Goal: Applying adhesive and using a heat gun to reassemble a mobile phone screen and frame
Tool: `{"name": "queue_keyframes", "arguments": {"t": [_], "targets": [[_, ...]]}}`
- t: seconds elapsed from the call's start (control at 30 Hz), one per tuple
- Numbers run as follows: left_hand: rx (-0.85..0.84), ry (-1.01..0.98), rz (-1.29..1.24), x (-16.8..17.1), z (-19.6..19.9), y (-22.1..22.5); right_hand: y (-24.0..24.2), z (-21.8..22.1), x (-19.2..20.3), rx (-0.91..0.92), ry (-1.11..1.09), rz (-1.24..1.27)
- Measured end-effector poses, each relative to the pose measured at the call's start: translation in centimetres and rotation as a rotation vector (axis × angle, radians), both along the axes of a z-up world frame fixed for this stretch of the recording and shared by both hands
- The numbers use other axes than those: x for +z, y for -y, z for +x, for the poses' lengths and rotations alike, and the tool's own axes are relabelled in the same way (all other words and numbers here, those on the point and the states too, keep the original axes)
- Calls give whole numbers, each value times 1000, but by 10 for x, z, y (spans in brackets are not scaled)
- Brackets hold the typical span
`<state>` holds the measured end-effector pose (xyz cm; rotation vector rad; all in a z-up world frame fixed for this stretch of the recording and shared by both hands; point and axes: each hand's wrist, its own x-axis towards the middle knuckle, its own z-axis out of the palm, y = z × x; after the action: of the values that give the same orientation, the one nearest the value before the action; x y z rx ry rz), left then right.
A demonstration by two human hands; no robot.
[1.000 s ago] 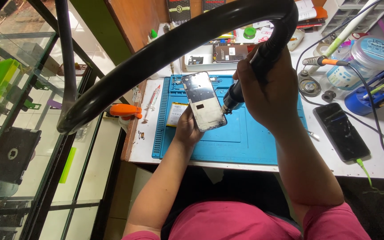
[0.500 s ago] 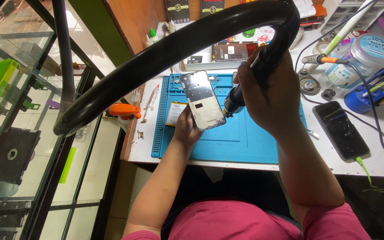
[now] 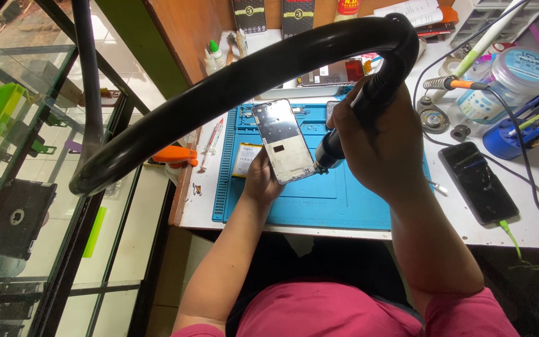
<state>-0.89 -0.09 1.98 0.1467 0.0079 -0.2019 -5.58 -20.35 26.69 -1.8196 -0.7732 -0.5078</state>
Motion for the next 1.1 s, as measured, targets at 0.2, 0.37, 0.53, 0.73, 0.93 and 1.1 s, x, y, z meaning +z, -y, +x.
{"name": "queue_keyframes", "arguments": {"t": [0.2, 0.37, 0.53, 0.73, 0.93, 1.1], "targets": [[-25, 22, -25, -5, 0, -2, 1, -6, -1, 5, -3, -6], [7, 38, 36, -1, -1, -1, -2, -9, 1, -2, -21, -30], [-3, 18, 33, -1, 0, -1, -5, -13, 6, 21, -8, -38], [37, 47, 101, -13, 5, -2, -22, -17, 13, 87, 18, 13], [-17, 27, 18, -6, 3, 0, -40, -4, 6, 146, 38, 158], [17, 16, 82, -10, 3, 2, -22, 6, 5, -4, 212, 132]]}}
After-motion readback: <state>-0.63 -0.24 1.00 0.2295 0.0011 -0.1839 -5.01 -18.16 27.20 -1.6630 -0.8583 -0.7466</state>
